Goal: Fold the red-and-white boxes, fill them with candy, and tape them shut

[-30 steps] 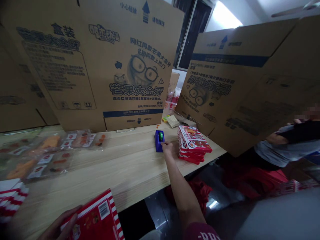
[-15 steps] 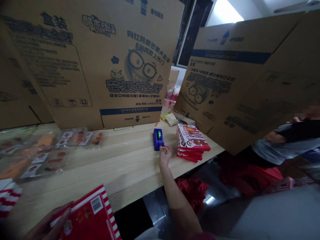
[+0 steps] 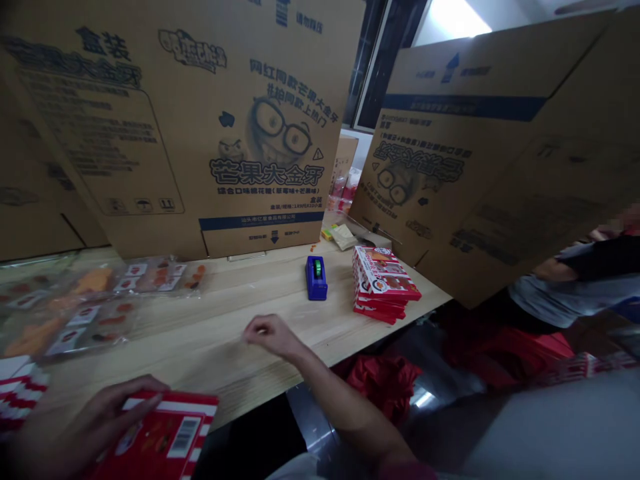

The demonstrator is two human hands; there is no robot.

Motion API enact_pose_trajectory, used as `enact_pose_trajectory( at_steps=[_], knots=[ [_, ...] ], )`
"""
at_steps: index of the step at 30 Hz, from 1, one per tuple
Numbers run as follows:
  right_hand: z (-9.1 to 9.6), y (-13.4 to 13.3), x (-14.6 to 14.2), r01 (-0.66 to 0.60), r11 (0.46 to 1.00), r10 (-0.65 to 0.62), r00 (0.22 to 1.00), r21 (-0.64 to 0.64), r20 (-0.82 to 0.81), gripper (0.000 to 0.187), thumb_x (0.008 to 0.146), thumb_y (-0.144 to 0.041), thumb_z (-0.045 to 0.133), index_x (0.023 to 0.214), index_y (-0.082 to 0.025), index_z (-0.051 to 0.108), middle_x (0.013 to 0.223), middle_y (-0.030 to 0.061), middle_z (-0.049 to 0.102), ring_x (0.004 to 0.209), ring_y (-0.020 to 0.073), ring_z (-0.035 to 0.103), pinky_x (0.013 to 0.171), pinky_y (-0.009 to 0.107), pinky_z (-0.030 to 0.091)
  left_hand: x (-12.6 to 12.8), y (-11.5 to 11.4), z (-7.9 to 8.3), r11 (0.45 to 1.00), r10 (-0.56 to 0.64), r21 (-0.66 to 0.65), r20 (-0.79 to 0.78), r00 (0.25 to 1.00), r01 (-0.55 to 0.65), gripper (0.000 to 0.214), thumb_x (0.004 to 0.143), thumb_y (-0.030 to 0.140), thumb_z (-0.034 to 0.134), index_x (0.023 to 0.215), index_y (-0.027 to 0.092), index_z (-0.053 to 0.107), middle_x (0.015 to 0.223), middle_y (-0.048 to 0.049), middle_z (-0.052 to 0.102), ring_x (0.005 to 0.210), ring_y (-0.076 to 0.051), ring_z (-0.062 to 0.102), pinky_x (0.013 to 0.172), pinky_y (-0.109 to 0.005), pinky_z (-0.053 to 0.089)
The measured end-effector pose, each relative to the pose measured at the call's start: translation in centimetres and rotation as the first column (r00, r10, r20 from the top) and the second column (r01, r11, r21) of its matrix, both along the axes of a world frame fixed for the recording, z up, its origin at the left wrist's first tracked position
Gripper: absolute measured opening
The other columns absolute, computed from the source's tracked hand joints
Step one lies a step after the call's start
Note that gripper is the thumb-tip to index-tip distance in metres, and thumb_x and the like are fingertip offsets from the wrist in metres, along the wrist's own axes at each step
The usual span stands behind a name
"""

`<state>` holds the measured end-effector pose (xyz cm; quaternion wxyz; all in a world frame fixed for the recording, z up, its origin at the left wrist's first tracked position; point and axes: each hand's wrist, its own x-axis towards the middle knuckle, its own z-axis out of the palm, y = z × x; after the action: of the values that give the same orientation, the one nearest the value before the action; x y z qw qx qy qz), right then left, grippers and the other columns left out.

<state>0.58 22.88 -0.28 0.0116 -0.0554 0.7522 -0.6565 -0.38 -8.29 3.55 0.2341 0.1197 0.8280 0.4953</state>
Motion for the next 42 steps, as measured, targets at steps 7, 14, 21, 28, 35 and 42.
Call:
enact_pose_trajectory(
  at_steps=[7, 14, 21, 28, 35, 42],
  knots=[
    [4.4, -7.0, 0.6, -0.563, 0.529, 0.738, 0.674, 0.635, -0.018, 0.036, 0.090, -0.046, 0.052, 0.071, -0.016, 0.058, 0.072, -0.0006, 0.054, 0.070, 0.0115, 0.051, 0.066, 0.022, 0.039, 1.4, 2.2, -0.7, 0.976, -0.213, 0.065, 0.113, 0.971, 0.207, 0.038, 0.079, 0.055, 0.056, 0.079, 0.019, 0.069, 0.080, -0.0038, 0.071, 0.078, -0.022, 0.066, 0.068, -0.024, 0.052],
    [3.9, -7.1, 1.1, -0.553, 0.505, 0.688, 0.722, 0.663, 0.078, 0.041, 0.085, -0.055, 0.056, 0.067, -0.018, 0.057, 0.067, -0.0037, 0.056, 0.066, 0.0098, 0.051, 0.060, 0.020, 0.036, 2.5, 1.4, -0.3, 0.970, -0.240, 0.077, 0.114, 0.964, 0.232, 0.037, 0.082, 0.053, 0.054, 0.081, 0.020, 0.070, 0.081, -0.0044, 0.071, 0.077, -0.021, 0.065, 0.069, -0.023, 0.052],
    [4.0, -7.0, 1.2, -0.699, 0.629, 0.617, 0.716, 0.341, 0.328, 0.035, 0.072, -0.049, 0.074, 0.072, -0.016, 0.064, 0.064, -0.0064, 0.059, 0.061, 0.0070, 0.056, 0.058, 0.016, 0.039, 2.7, 2.0, 1.0, 0.930, -0.361, 0.047, -0.065, 0.930, 0.364, 0.025, 0.084, 0.043, 0.055, 0.083, 0.025, 0.073, 0.080, -0.0040, 0.071, 0.075, -0.019, 0.065, 0.069, -0.022, 0.050],
    [1.8, -7.1, 1.8, -0.803, 0.592, 0.741, 0.510, -0.067, 0.437, 0.048, 0.051, -0.050, 0.085, 0.078, -0.016, 0.062, 0.068, -0.0069, 0.060, 0.061, 0.0078, 0.053, 0.055, 0.017, 0.041, 4.4, 2.6, 3.3, 0.935, -0.308, 0.156, -0.095, 0.947, 0.320, 0.021, 0.077, 0.046, 0.063, 0.078, 0.029, 0.075, 0.080, -0.0044, 0.071, 0.075, -0.021, 0.065, 0.070, -0.029, 0.053],
    [-0.3, -9.6, 3.0, -0.358, 0.556, 0.803, 0.466, -0.750, 0.373, 0.050, 0.050, -0.046, 0.086, 0.080, -0.012, 0.067, 0.071, 0.0002, 0.064, 0.060, 0.0106, 0.057, 0.065, 0.025, 0.047, 3.5, 1.3, 5.6, 0.914, -0.158, 0.376, -0.011, 0.987, 0.151, 0.020, 0.077, 0.037, 0.068, 0.080, 0.018, 0.074, 0.078, -0.0058, 0.068, 0.075, -0.019, 0.063, 0.071, -0.029, 0.049],
    [-2.5, -10.9, -7.4, -0.195, 0.981, 0.184, 0.941, 0.011, 0.285, 0.032, 0.078, -0.045, 0.052, 0.079, -0.014, 0.062, 0.074, 0.0086, 0.064, 0.067, 0.0196, 0.060, 0.065, 0.035, 0.051, 5.9, -5.4, -0.2, 0.337, 0.863, 0.371, 0.245, 0.441, -0.865, 0.043, 0.065, 0.046, 0.074, 0.094, 0.016, 0.061, 0.078, -0.0014, 0.068, 0.067, -0.020, 0.065, 0.062, -0.031, 0.053]
  ],
)
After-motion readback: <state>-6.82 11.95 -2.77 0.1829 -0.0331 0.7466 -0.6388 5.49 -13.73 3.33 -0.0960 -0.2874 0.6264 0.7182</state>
